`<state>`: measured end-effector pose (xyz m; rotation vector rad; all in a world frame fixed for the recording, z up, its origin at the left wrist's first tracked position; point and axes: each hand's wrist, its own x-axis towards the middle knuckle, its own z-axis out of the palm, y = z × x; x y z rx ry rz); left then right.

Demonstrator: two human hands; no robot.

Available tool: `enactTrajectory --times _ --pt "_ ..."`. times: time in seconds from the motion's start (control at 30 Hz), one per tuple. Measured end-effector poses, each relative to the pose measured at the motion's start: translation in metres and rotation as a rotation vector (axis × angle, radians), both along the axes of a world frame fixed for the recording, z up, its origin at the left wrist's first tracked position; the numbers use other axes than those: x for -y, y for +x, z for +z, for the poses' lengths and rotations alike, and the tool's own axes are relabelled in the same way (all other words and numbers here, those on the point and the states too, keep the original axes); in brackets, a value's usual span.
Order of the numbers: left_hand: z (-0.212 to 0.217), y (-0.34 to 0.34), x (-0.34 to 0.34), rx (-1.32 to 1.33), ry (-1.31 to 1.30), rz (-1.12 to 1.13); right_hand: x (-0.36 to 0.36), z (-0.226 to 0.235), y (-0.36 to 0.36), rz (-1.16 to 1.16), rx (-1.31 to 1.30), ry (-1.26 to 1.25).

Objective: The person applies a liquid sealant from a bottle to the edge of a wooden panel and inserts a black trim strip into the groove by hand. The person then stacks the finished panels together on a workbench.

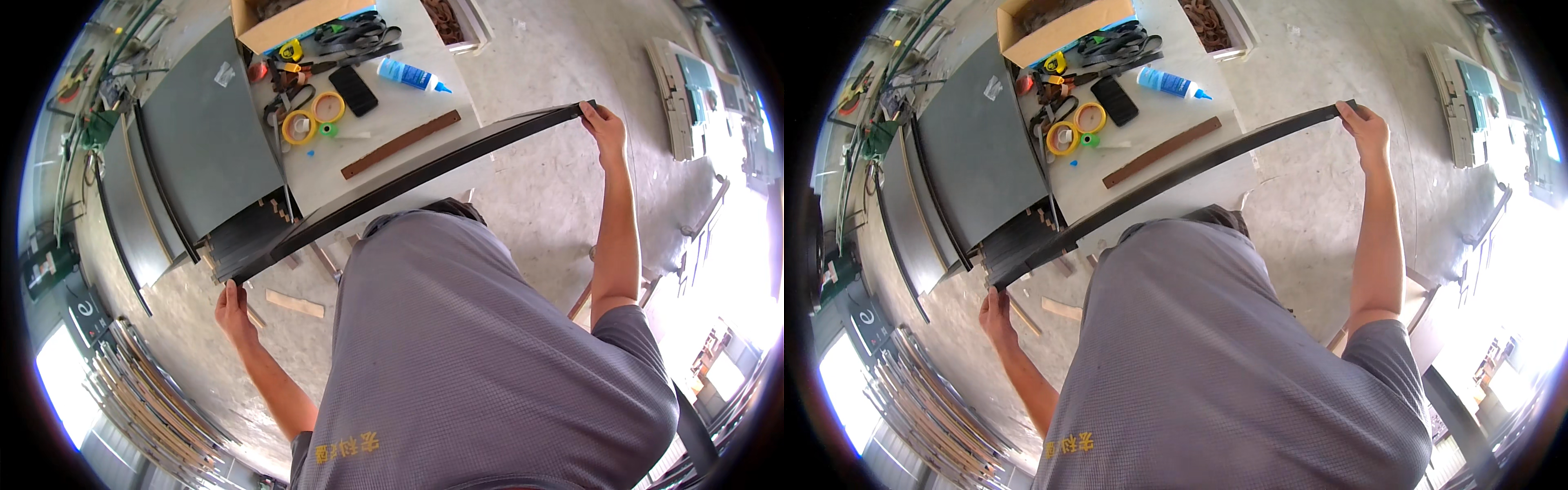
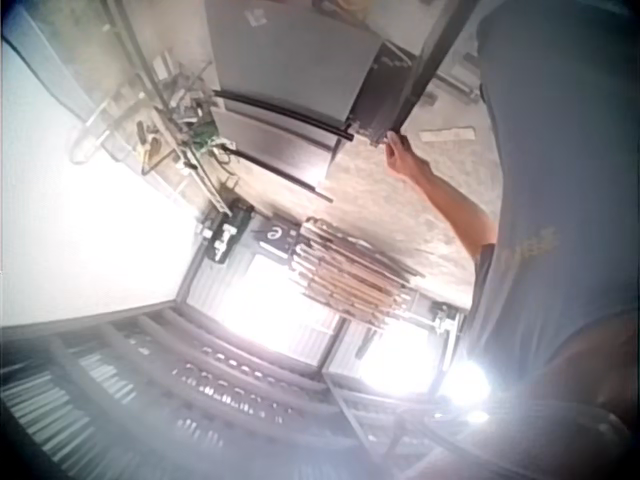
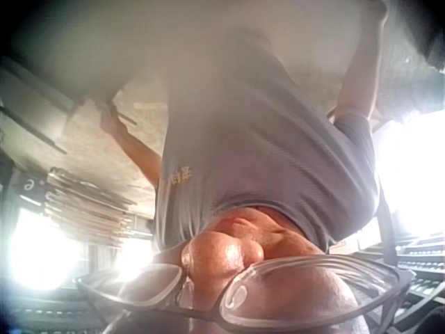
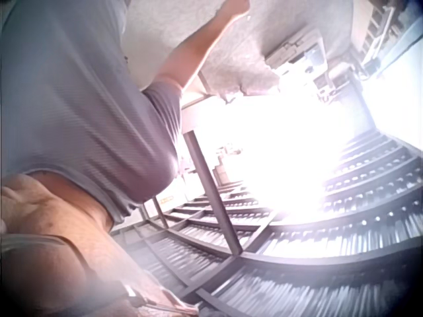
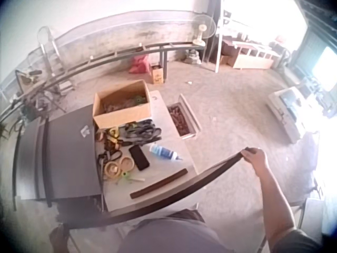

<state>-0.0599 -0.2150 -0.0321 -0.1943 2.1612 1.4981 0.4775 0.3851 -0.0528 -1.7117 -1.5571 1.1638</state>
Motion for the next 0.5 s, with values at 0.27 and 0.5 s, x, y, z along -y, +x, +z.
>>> enactTrajectory --times 0.27,0.5 --pt "0.012 0.010 -0.023 0.067 0.039 0.044 -0.007 0.005 0.000 0.006 -0.088 -0.118" --pt "0.001 0.014 -0.027 -0.196 0.092 0.095 -0.016 -0.004 0.010 0.020 0.033 -0.093"
